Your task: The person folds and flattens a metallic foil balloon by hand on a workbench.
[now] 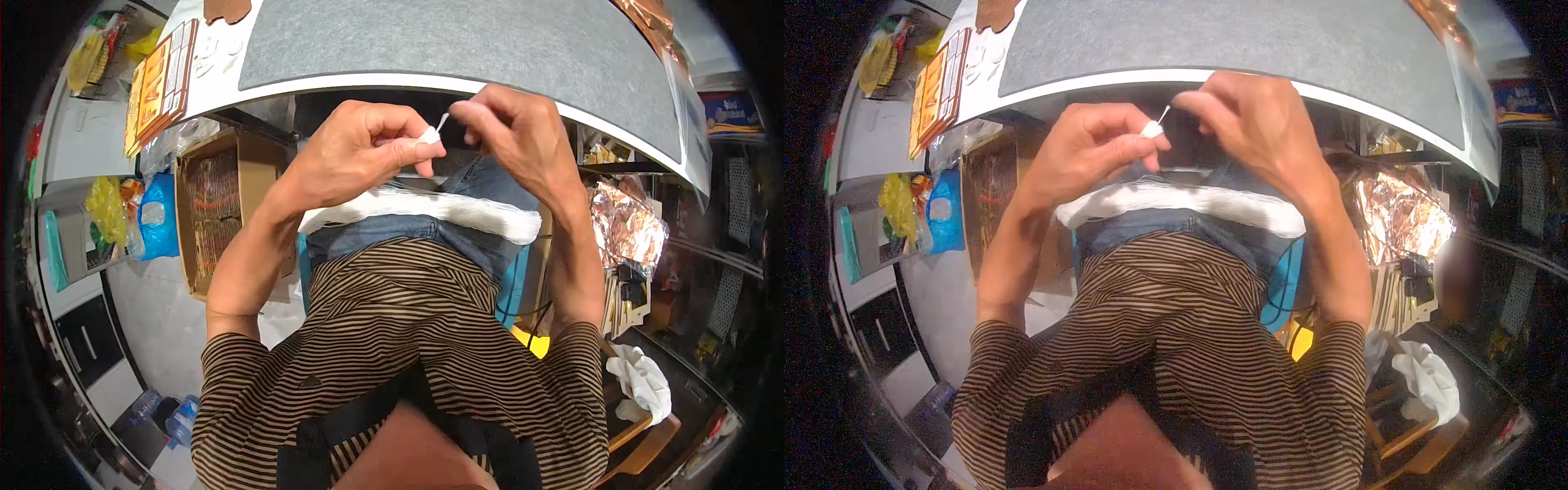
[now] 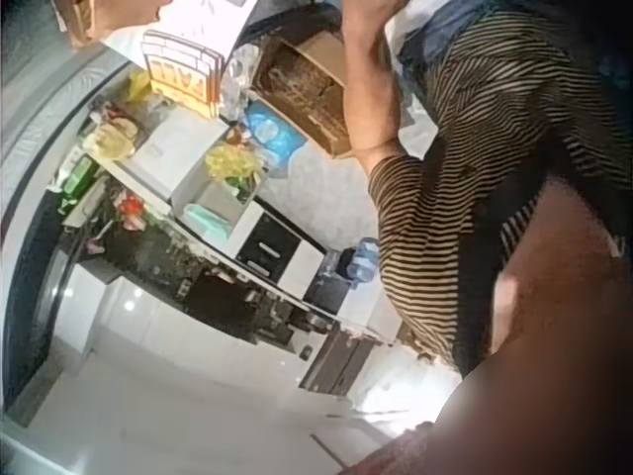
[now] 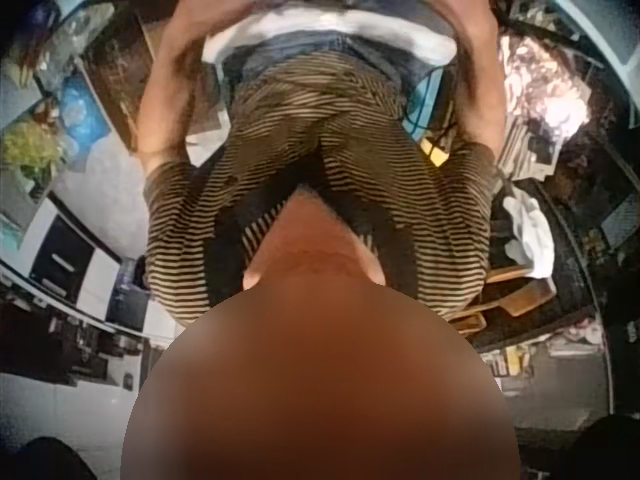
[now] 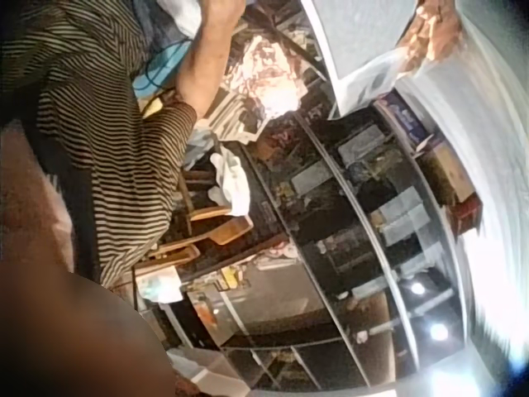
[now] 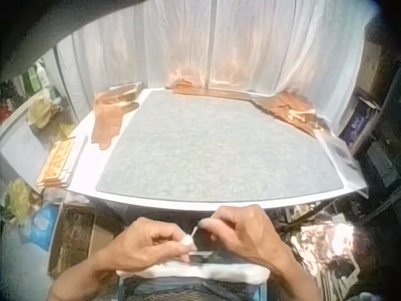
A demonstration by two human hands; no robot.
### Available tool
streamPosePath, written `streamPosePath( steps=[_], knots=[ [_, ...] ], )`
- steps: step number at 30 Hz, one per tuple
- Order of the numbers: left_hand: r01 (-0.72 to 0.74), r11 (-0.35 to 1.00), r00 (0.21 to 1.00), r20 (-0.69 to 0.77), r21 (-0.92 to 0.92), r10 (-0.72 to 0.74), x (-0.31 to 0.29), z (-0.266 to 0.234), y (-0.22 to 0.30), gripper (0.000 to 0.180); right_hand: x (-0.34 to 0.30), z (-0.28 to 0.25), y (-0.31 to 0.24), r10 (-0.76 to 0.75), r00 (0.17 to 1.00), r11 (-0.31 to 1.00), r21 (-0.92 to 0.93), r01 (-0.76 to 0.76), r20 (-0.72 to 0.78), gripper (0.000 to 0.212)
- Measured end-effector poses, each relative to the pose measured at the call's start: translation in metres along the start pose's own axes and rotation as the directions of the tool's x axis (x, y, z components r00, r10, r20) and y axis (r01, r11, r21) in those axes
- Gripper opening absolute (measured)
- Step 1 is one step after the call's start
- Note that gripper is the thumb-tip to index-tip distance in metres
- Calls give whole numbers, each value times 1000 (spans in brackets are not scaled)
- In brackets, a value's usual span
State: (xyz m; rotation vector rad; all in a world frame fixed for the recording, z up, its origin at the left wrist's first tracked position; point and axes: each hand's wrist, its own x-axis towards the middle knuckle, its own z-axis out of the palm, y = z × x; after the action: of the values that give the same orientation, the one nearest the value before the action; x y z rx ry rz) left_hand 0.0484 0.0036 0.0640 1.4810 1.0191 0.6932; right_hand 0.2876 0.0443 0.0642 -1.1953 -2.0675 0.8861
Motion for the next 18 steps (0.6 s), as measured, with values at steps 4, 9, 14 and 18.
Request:
streamPosePath(
  steps=[4, 9, 14, 18],
  knots=[
    [-30, 998, 999, -35, -47, 29, -1, -3, -6, 22, -9, -2, -9, -6, 988, 994, 109, 23, -153, 13],
    [-47, 992, 999, -8, -121, 46, 3, -5, -12, 22, -10, 9, -18, -541, 834, 841, -47, 540, -103, 31],
    [0, 990, 987, 161, -140, 22, -3, -13, -2, 21, -13, 24, -15, -466, 879, 878, 65, 474, -102, 25],
    [154, 937, 960, 273, -314, -67, -12, -17, -3, 21, -16, 20, -26, -364, 931, 921, 141, 364, -27, 14]
  ],
)
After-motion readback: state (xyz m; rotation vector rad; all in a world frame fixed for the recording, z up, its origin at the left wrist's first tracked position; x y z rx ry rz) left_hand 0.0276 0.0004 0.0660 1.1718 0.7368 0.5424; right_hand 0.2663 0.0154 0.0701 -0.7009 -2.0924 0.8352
